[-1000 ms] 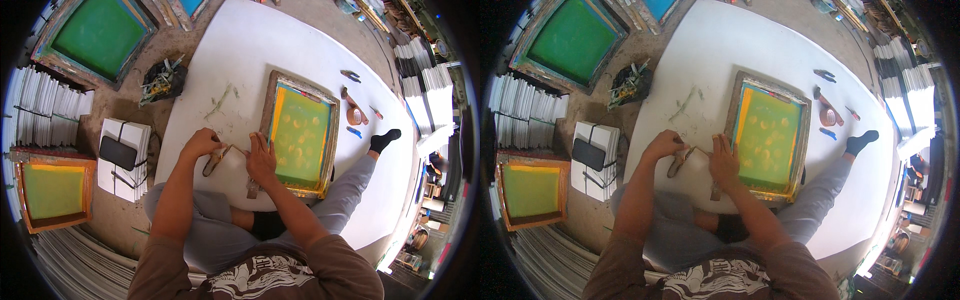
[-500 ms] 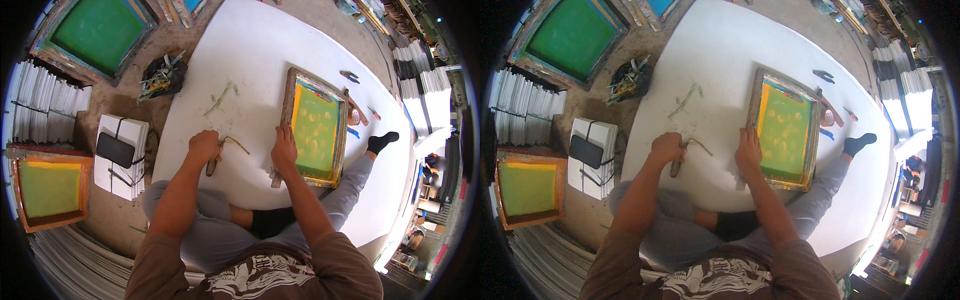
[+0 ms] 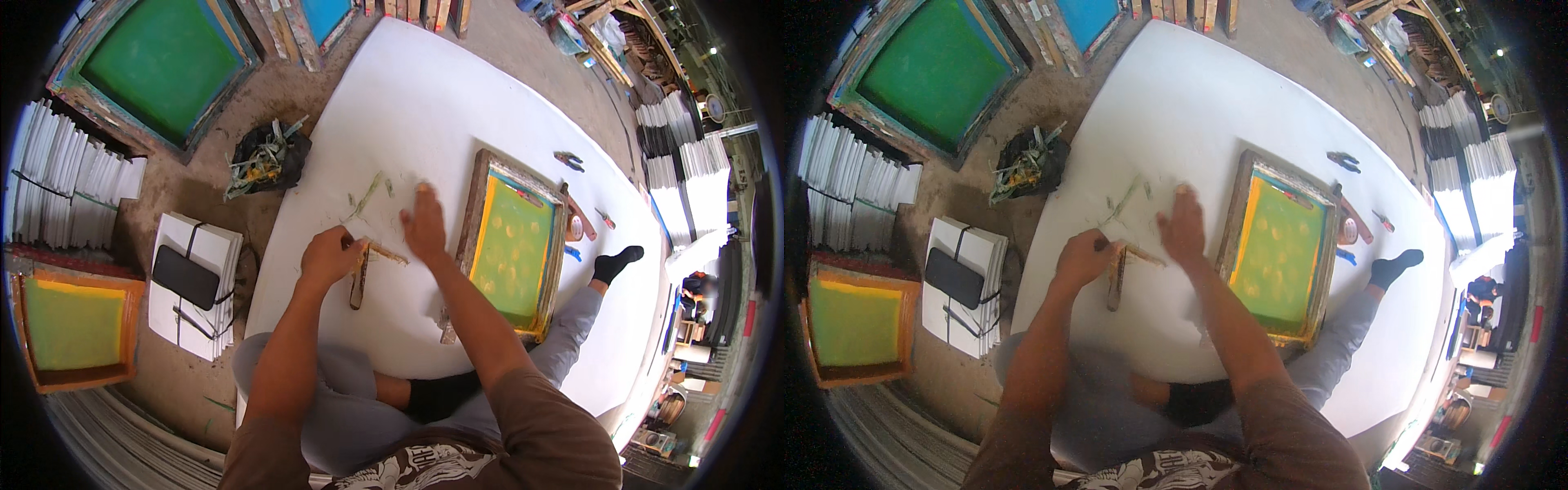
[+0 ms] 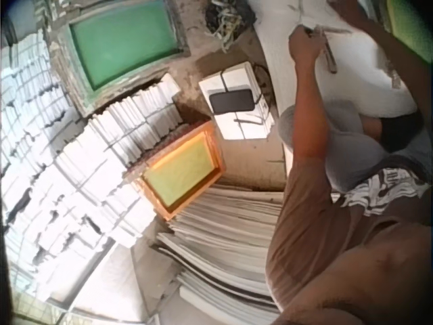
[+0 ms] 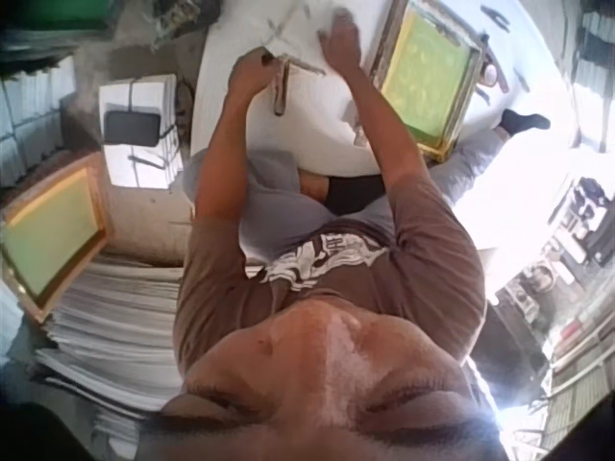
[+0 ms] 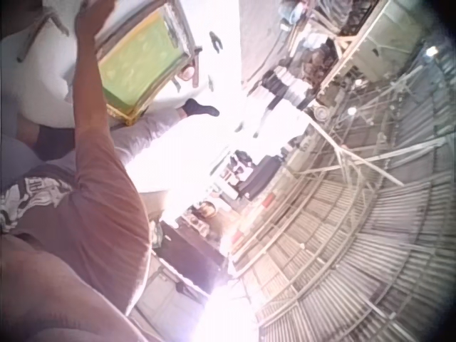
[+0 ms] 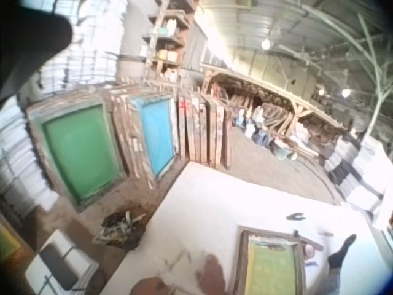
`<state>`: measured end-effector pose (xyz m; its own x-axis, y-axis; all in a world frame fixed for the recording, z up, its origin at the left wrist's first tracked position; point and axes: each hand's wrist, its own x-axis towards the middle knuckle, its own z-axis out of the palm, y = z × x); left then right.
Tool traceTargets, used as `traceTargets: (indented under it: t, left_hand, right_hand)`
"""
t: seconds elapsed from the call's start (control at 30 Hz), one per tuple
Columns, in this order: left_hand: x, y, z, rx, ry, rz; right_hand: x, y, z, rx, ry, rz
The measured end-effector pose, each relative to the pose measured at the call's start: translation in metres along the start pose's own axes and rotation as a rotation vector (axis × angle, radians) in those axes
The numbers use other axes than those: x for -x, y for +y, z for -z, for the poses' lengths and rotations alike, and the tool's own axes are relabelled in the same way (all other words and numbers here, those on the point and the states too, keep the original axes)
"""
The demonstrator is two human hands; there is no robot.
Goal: The person sits on the floor and scrapes residue from the surface of a green screen printing frame using a utility knife and pliers. They remove debris from the frame edges and the surrounding floor, placing the waste into a black plastic bag.
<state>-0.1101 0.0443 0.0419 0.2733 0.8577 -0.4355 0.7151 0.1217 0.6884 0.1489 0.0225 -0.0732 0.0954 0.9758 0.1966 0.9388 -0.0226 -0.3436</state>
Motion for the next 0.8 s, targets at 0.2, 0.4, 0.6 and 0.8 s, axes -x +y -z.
traceTargets:
  t: [0.2, 0.4, 0.6, 0.8]
  left_hand:
    - [-0.004, 0.003, 0.001, -0.151, 0.28, -0.005]
    - [-0.005, -0.01, -0.031, -0.343, 0.098, -0.053]
    - [0.0, -0.014, -0.034, -0.335, -0.061, -0.226]
    - [0.001, 0.008, -0.01, 0.064, 0.026, -0.19]
  right_hand:
    - [-0.055, 0.011, 0.013, -0.012, 0.041, -0.132]
    - [-0.105, 0.041, 0.012, 0.074, -0.074, -0.151]
    - [-0.044, -0.024, 0.022, -0.101, -0.356, 0.295]
    - [-0.067, -0.03, 0.027, -0.307, -0.222, 0.266]
